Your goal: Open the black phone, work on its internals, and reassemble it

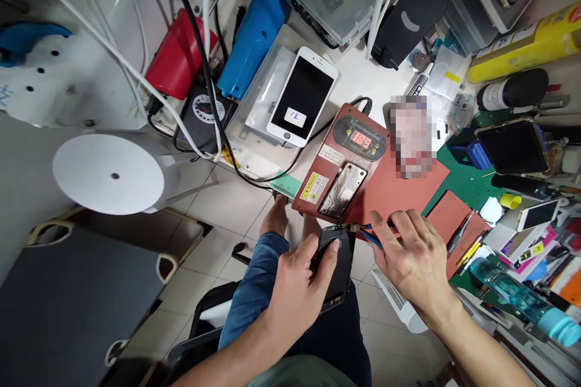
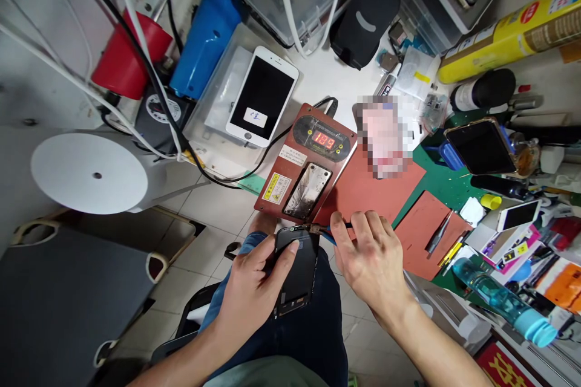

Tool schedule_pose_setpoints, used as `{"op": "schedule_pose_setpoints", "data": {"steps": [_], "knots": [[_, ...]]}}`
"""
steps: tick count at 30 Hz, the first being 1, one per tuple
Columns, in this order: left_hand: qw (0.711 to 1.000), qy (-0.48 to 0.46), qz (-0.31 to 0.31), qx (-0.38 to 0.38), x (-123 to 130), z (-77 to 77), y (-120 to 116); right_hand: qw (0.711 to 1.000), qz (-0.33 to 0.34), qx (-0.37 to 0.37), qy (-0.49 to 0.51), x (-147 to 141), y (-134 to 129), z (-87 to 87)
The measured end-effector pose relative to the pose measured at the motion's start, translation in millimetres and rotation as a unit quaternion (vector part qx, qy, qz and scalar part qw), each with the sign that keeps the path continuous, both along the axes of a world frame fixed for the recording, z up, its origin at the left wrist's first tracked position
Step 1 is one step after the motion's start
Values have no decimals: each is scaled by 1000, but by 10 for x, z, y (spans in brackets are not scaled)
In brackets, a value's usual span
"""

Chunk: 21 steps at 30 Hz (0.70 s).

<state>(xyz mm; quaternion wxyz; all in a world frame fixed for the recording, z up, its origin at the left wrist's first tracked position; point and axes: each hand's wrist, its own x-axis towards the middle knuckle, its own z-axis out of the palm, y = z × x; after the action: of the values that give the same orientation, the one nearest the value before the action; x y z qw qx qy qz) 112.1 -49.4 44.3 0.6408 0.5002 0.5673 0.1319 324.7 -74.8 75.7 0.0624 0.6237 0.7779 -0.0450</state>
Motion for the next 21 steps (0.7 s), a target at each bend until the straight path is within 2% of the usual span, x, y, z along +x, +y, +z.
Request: {"op": "schedule_pose_setpoints", "data": {"steps": [8, 15, 21], "knots": [[1000, 4, -2, -10, 8, 48, 29, 1000, -16, -14, -1, -22, -13, -8], [1000, 16, 5, -20, 36, 22, -16, 999, -50, -21, -3, -65, -36, -28], [998, 26, 12, -62, 42, 38, -58, 997, -63, -17, -31, -44, 13, -20]]}}
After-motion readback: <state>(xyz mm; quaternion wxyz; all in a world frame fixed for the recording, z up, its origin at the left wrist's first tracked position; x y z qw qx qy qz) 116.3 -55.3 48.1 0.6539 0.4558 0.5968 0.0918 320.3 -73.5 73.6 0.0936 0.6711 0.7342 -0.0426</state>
